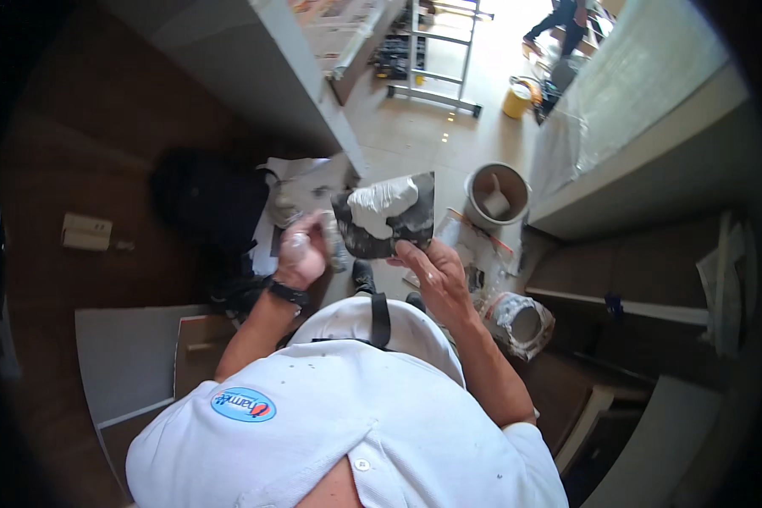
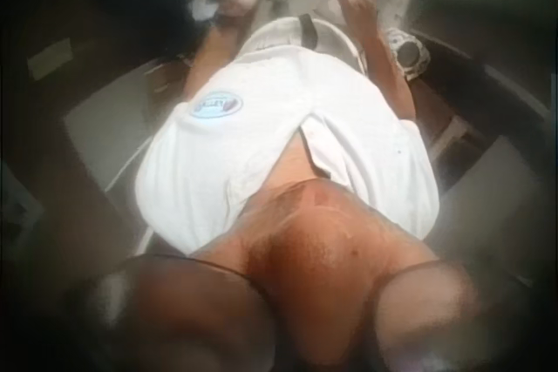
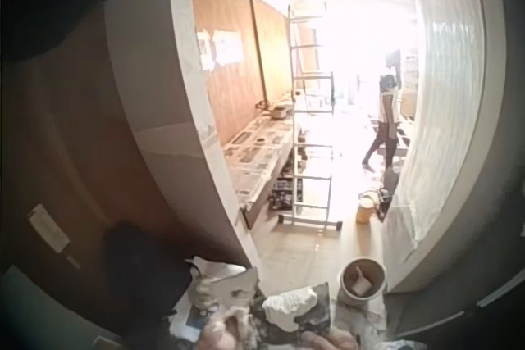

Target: The person applies mesh tape to a corner joint, cuts the tape with a utility knife, and then applies plaster over the mesh with a putty knife.

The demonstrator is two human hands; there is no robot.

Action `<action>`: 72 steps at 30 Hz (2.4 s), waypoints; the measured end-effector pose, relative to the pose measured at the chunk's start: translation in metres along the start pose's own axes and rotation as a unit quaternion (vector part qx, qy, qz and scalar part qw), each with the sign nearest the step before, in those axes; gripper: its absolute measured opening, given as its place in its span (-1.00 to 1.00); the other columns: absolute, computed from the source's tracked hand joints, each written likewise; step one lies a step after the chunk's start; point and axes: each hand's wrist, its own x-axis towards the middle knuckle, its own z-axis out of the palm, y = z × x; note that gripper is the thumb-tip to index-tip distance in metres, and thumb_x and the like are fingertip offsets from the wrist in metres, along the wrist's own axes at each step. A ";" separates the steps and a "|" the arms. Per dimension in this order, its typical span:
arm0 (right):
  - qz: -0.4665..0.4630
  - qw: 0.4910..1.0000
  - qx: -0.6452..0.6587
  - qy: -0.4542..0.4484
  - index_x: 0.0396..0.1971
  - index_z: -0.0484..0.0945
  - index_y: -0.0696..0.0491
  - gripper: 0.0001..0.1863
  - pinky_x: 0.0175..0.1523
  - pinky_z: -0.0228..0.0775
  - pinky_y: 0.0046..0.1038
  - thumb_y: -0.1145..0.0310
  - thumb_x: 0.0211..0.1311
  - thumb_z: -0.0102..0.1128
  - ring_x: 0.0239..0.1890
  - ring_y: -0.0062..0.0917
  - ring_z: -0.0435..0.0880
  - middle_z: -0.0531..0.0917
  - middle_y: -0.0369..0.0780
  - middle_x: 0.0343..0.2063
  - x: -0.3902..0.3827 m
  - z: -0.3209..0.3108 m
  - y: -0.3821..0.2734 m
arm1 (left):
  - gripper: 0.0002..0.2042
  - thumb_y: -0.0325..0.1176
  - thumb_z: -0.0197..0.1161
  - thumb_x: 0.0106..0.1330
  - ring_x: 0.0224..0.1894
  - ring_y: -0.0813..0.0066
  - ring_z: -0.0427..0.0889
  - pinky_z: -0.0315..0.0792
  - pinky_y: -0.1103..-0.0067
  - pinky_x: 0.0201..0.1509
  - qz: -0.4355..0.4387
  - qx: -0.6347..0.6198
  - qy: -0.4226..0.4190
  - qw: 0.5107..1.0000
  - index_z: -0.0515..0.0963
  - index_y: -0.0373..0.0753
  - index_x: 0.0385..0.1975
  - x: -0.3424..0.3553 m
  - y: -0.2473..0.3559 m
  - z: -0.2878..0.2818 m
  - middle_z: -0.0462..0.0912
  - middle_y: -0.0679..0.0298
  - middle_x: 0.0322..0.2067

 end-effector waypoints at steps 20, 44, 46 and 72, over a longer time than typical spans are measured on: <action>-0.254 0.845 -0.467 -0.060 -0.03 0.59 0.28 -0.75 -0.14 0.54 -0.29 0.53 0.34 0.26 -0.31 -0.31 0.70 0.71 -0.06 -0.33 0.116 0.118 -0.018 | -0.31 -0.33 0.35 0.42 -0.60 0.77 0.50 0.43 0.73 -0.58 0.026 0.482 -0.075 0.873 0.20 -0.45 0.46 0.004 0.189 -0.015 0.67 0.35 -0.43; -0.101 0.945 -0.306 0.052 -0.19 0.60 0.18 -0.93 -0.24 0.25 -0.63 0.54 0.44 0.15 -0.36 -0.68 0.42 0.56 -0.33 -0.41 0.146 0.141 -0.010 | -0.38 -0.40 0.24 0.46 -0.65 0.76 0.43 0.36 0.70 -0.60 0.025 0.467 -0.076 0.880 0.20 -0.52 0.43 -0.012 0.268 -0.084 0.53 0.40 -0.55; -0.197 0.908 -0.369 0.007 -0.11 0.67 0.14 -0.85 0.02 0.41 -0.56 0.54 0.39 0.20 -0.17 -0.58 0.65 0.75 -0.22 -0.19 0.146 0.167 -0.029 | -0.43 -0.45 0.19 0.49 -0.63 0.80 0.40 0.32 0.74 -0.59 0.012 0.465 -0.080 0.882 0.23 -0.41 0.46 -0.014 0.270 -0.087 0.60 0.40 -0.47; 0.043 0.980 -0.138 -0.138 0.05 0.64 0.05 -0.77 0.22 0.47 -0.49 0.54 0.47 0.17 0.02 -0.65 0.68 0.74 -0.33 -0.06 0.244 0.126 -0.006 | -0.39 -0.28 0.39 0.40 -0.51 0.76 0.52 0.34 0.73 -0.56 0.075 0.375 0.044 0.923 0.36 -0.32 0.39 -0.030 0.276 -0.094 0.75 0.26 -0.20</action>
